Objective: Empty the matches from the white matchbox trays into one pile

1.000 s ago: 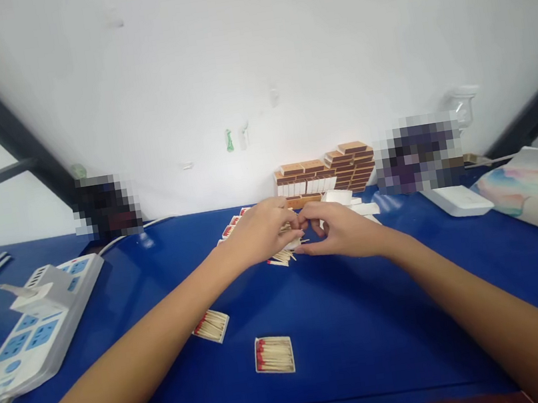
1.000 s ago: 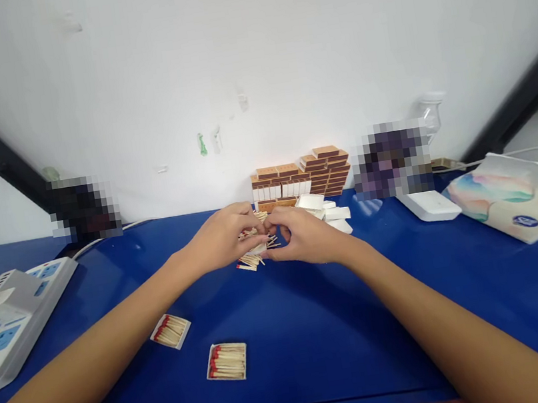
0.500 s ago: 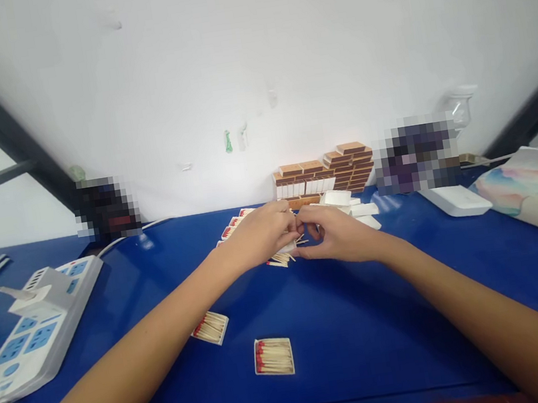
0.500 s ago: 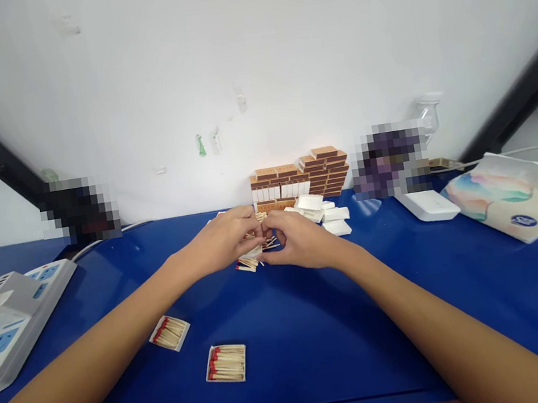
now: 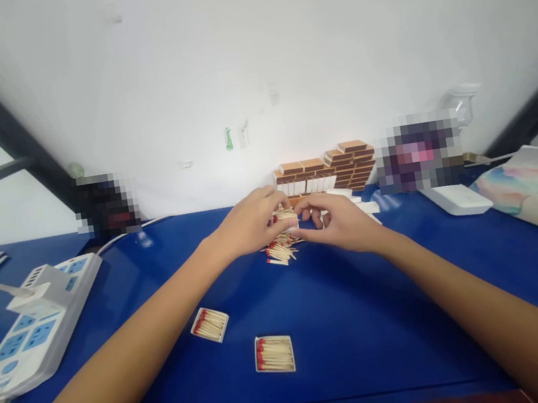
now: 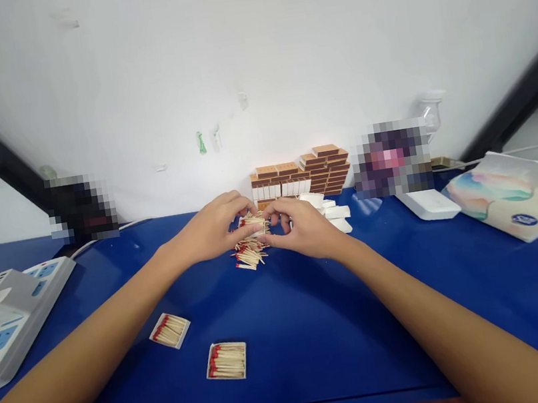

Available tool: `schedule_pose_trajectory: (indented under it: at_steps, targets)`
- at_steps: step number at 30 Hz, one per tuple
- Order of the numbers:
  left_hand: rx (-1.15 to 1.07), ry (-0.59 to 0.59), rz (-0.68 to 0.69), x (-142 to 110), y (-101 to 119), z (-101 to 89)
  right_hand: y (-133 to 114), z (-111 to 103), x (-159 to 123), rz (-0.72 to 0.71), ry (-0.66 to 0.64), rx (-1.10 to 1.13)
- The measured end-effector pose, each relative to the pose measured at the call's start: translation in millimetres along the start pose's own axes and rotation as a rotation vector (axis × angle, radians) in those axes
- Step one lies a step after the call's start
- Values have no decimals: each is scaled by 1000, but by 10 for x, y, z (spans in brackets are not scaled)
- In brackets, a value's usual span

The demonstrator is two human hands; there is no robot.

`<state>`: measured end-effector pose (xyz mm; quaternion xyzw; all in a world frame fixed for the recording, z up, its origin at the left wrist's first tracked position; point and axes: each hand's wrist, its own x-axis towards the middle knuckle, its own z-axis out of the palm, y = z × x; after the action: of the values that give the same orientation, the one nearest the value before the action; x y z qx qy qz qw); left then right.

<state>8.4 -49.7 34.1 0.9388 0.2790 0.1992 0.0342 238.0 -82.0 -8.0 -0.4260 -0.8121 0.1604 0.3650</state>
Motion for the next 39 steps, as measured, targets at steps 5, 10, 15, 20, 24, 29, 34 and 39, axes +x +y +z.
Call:
schedule_pose_trajectory:
  at_steps: [5,10,15,20,24,29,34,39]
  targets:
    - [23,-99,34,-6,-124,-39,-12,0,5,47,1,28]
    - [41,-136,23,5,-169,-35,3,-4,28,139,-58,128]
    - [8,-109,56,17,-193,-26,30,28,31,333,-124,327]
    - [2,-101,58,16,-218,-11,17,125,23,496,-62,465]
    - [47,-88,57,-23,-246,-12,-4,177,30,529,16,455]
    - [80,-119,57,-69,-283,-3,28,187,33,439,114,320]
    - [115,-87,74,-67,-305,84,46,230,24,293,181,113]
    - [112,-108,62,-71,-297,116,31,304,4,123,236,-66]
